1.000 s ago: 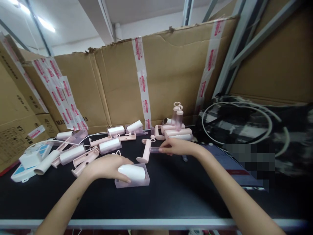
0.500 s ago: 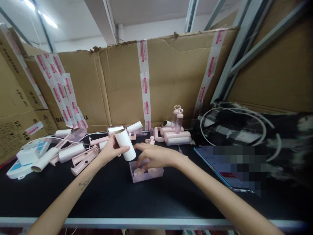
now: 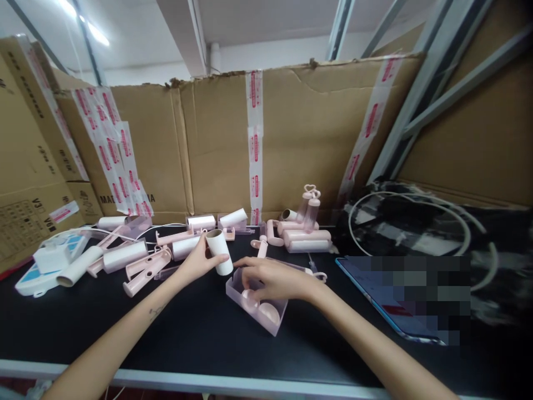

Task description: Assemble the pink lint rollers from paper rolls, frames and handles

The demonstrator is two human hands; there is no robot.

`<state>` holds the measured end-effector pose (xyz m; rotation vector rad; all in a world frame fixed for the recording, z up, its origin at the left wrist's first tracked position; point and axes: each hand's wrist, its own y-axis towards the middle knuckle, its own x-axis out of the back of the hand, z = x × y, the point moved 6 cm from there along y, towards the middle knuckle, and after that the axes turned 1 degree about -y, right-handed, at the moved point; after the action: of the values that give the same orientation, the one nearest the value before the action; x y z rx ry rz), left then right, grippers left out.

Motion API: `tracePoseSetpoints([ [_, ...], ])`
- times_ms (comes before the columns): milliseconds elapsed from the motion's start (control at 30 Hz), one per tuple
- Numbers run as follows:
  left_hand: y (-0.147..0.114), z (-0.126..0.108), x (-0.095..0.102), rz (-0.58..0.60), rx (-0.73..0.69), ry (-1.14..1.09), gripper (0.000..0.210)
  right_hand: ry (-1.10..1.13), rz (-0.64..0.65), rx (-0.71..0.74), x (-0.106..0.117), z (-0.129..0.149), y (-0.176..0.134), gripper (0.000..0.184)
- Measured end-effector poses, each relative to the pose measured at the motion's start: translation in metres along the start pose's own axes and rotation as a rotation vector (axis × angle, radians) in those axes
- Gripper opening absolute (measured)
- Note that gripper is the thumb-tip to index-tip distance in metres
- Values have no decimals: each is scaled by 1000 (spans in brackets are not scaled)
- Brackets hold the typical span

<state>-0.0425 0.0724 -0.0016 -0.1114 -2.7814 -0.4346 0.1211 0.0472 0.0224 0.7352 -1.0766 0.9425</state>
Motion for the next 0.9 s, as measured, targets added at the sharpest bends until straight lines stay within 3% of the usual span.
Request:
tracePoseSetpoints([
  [100,1,13,-9,69,-10,69,59,169,-88,32,11,0,-5,10],
  [200,-3,12,-19,138,-62,91,61,368,-343,24,31,-8,-4,18],
  [267,-6,8,-23,152,-96,105,64,353,-547,16,41,-12,1,26],
  [333,-7,7,-25,151,-88,122,68,238,-643,47,41,-7,11,28],
  [500,-7,4,-26,141,-122,149,77,-61,-484,168,17,16,31,43],
  [633,-8,-1,-25,131,-141,158,78,-198,-447,134,15,17,30,47],
  [800,-12,3,-23,145,-25,194,82,-216,-436,49,16,8,33,45],
  [900,-12,-4,-10,129,-30,277,90,-156,-444,60,15,8,33,43],
])
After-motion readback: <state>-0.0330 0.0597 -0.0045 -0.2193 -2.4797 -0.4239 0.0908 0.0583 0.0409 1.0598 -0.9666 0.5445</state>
